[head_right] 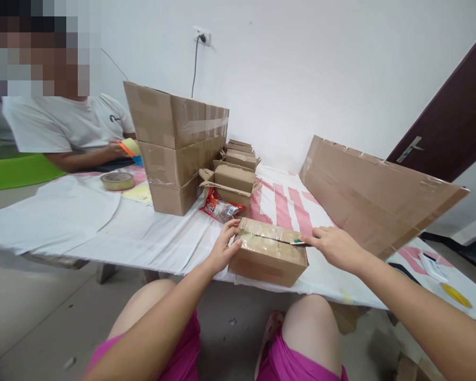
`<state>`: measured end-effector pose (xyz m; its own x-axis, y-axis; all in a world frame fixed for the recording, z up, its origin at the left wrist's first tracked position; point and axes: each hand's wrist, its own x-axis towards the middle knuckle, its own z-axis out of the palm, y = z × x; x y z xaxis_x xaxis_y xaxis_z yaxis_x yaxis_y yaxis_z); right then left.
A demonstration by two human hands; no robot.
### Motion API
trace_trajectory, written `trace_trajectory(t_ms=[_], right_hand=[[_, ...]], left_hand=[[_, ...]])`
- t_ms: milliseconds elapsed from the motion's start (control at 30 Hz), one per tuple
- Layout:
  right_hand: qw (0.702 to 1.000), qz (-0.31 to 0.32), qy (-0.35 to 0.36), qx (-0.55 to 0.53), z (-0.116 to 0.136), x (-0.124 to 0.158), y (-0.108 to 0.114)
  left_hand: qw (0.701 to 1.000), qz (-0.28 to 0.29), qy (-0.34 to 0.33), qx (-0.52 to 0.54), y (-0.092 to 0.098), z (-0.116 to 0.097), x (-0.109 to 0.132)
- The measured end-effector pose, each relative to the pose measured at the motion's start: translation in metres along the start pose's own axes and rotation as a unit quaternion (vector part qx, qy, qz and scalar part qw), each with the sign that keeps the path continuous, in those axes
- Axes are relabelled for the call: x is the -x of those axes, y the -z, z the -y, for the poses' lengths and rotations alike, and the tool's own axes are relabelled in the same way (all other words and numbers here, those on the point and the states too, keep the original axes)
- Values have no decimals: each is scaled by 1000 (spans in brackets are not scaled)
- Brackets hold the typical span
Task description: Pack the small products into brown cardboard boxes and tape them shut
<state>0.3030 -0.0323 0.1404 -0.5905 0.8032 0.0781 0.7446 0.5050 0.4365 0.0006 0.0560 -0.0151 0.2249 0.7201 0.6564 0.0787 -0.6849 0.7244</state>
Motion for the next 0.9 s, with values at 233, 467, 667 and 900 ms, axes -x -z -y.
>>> trace_trajectory(t_ms=[233,467,667,900], right_hand=[[884,-154,-381,-223,-28,31,-68],[808,45,-505,-299,28,24,-161],[835,-3,-464,-297,23,21,-152],[866,-277,-319,-267,24,-5,-67]], left_hand=[[999,-9,9,38,-4,-4,0],[994,0,30,105,-2,0,1],[990,12,52,134,-1,-2,4],[986,9,69,154,-4,-2,4]])
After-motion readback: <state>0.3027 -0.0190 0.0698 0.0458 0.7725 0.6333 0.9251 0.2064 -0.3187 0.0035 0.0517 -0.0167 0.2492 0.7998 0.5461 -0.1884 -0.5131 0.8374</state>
